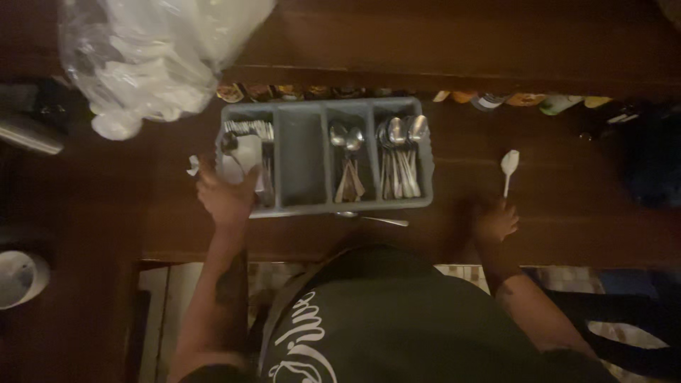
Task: The person polishes forks and spoons using a cloth and organizes them into a tray.
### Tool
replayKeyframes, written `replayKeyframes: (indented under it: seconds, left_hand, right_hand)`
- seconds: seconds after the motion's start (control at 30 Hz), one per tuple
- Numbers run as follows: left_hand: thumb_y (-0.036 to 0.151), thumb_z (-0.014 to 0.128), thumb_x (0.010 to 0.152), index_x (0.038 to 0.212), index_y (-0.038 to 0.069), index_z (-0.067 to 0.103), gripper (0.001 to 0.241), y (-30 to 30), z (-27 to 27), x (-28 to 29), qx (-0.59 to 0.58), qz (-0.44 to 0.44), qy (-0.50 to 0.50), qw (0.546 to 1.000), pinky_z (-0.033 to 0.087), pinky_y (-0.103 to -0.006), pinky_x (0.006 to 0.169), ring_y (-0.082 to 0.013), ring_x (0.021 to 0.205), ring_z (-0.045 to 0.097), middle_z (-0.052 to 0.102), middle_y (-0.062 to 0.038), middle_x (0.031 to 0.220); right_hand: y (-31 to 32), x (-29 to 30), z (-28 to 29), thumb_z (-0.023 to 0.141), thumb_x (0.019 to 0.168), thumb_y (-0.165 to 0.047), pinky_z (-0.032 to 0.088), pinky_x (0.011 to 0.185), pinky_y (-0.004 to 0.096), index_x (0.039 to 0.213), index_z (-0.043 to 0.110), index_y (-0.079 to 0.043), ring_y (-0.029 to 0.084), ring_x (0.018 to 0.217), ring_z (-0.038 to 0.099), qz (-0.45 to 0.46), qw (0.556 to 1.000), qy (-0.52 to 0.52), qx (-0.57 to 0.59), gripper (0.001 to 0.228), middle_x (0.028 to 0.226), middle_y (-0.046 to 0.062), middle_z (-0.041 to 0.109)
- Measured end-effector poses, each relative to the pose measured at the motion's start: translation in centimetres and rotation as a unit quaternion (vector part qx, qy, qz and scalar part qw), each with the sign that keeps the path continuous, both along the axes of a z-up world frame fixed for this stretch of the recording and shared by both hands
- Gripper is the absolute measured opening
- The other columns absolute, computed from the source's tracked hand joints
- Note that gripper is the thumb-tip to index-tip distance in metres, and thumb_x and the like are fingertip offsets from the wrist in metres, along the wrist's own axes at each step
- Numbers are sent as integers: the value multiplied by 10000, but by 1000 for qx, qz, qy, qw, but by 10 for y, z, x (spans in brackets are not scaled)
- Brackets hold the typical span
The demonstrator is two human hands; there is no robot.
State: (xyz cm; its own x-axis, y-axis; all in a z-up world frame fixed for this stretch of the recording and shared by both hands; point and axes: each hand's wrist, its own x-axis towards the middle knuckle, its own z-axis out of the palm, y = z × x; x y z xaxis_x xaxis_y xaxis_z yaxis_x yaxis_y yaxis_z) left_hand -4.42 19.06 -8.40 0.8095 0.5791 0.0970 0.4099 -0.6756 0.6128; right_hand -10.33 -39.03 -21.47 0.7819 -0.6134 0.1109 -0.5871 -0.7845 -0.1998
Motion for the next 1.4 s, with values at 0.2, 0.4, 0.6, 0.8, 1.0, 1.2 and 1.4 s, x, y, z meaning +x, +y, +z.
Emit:
replayKeyframes:
  seconds: [0.2,0.4,0.6,0.8,1.0,1.2,1.4]
  left_hand:
    - [672,817,710,1619,157,-11,1333,12,5,42,4,-84,271,959,319,-667,1060,-543,1372,327,293,-339,1512]
    - [497,824,812,1621,37,115,1170,54,-44,32,-69,-132,68,986,458,-528,1071,-534,1305,500,421,-418,1467]
    - [344,777,736,1616,109,241,1057,66,11,22,-193,-97,83,973,516,-453,1021,-410,1200,650,628,-269,1356]
    - [272,876,769,1569,28,324,1002,79,18,26,-69,-118,-3,991,516,-498,957,-456,1193,609,587,-321,1348]
    - [136,783,898,1430,2,376,683,29,5,50,-351,-328,-202,854,600,-333,838,-207,1103,612,536,-177,1285]
    - [207,740,854,1605,88,-63,1106,-98,-41,48,-545,-329,36,771,641,-344,705,-245,1014,699,368,-228,1556]
    - [168,521,1027,1618,160,-61,830,-168,-15,77,-407,-353,114,835,620,-425,711,-321,911,713,256,-270,1641]
  right_hand:
    - [56,7,-6,742,933,-518,335,1089,660,1488,506,-6,504,1355,429,121,981,-98,-119,791,1499,296,461]
    - [102,63,10,723,937,-337,435,1107,559,1414,568,-33,441,1292,540,203,936,-237,165,587,1388,238,581]
    - [162,92,55,733,919,-369,420,1069,549,1405,562,-87,469,1244,528,78,967,-151,189,587,1337,261,567]
    - [170,90,54,718,975,-432,372,1051,593,1424,493,19,546,1246,458,102,980,-136,106,675,1375,352,494]
    - [163,88,32,748,951,-475,367,1054,587,1382,446,111,556,1237,425,84,987,-132,28,788,1357,385,465]
    - [173,77,44,723,951,-371,386,1065,575,1354,515,18,513,1230,474,85,979,-180,45,597,1331,319,519]
    - [177,81,52,725,938,-337,419,1017,562,1327,535,-7,494,1188,502,111,968,-212,68,544,1307,292,548]
